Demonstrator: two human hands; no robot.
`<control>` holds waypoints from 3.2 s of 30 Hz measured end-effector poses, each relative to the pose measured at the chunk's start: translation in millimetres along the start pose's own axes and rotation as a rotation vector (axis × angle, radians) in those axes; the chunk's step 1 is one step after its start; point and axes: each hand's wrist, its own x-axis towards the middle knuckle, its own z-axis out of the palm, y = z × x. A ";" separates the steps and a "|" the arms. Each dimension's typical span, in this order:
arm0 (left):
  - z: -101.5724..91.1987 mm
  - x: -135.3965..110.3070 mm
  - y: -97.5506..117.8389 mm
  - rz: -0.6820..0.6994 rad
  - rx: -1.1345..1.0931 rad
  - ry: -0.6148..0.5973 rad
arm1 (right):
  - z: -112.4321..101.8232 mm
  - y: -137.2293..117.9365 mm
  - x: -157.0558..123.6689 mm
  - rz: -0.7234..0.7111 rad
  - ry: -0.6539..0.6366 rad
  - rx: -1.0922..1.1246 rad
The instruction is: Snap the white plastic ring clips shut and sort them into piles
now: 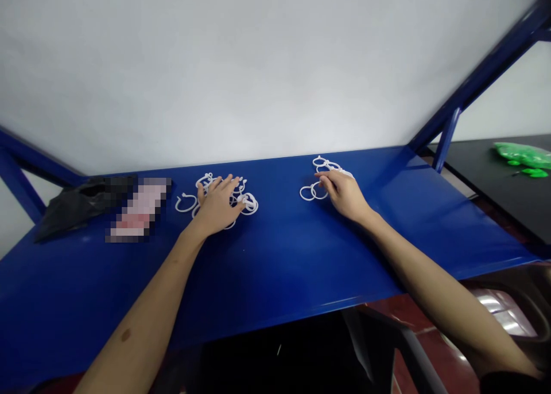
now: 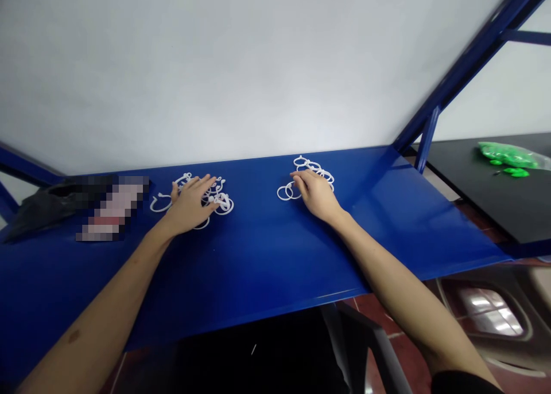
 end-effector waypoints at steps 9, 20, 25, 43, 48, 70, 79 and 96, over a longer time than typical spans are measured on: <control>-23.3 0.3 6.3 -0.116 -0.257 0.165 | 20.4 7.1 1.4 0.007 -0.048 0.074; -16.6 -1.3 12.7 -0.086 -0.154 0.308 | 0.4 28.5 5.5 0.046 0.096 -0.445; -8.4 -0.9 9.4 0.008 -0.066 0.335 | -2.2 45.9 3.7 0.061 0.112 -0.539; 8.9 -10.8 5.2 0.191 0.184 -0.090 | -1.7 38.1 6.7 0.006 -0.056 -0.397; 5.7 -13.1 10.3 0.166 0.186 -0.027 | -15.1 36.4 4.7 -0.015 -0.061 -0.402; 8.2 -32.5 59.0 0.451 0.054 0.031 | -47.4 27.4 5.9 0.094 -0.063 -0.225; 9.4 -33.3 59.4 0.473 0.033 0.018 | -18.0 -23.0 -7.4 -0.188 -0.246 -0.161; 8.1 -32.1 60.5 0.472 0.000 -0.027 | 2.4 -34.5 -10.1 -0.259 -0.335 -0.440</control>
